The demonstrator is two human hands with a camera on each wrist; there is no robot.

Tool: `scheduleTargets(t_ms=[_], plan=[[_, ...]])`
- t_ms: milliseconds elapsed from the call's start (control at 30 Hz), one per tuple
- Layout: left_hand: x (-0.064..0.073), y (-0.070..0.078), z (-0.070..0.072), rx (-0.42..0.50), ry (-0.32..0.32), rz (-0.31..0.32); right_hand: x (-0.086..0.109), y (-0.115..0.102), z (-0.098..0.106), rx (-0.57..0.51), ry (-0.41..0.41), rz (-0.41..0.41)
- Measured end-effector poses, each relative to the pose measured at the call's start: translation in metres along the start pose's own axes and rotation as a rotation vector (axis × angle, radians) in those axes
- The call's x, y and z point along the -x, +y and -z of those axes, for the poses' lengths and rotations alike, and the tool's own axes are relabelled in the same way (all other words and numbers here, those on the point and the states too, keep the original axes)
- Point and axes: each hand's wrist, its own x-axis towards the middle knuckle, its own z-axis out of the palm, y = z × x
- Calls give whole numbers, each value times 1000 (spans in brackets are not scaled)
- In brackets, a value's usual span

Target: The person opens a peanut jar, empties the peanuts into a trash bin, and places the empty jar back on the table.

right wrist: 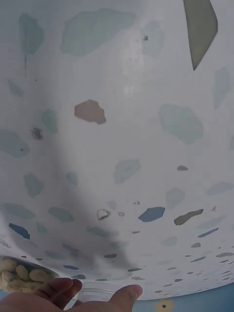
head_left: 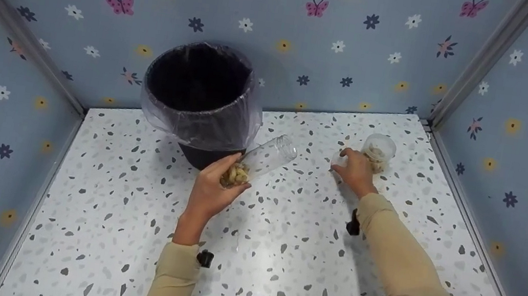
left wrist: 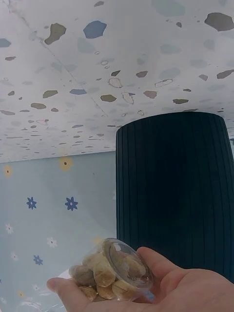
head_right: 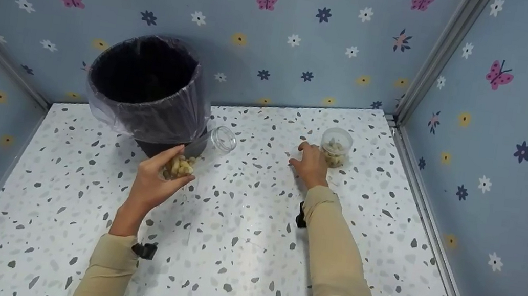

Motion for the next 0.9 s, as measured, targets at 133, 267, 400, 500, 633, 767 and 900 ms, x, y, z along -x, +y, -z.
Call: scheduleTargets(t_ms=[133, 267, 400, 500, 633, 767, 900], plan=[[3, -2, 0, -9, -10, 7, -1, 2, -3, 1, -46, -45], [6, -3, -1, -1, -10, 18, -1, 4, -5, 1, -103, -90], [8, -3, -1, 3, -15, 35, 0, 4, -8, -4, -133, -84], [9, -1, -3, 8, -23, 41, 1, 6, -8, -11, -142, -93], [9, -2, -4, 14, -25, 40, 4, 7, -9, -25, -118, -109], [10, -3, -3, 15, -15, 35, 10, 5, -8, -35, -19, -93], [12, -2, 0, 17, -7, 38, 20, -1, -4, -38, 171, -28]])
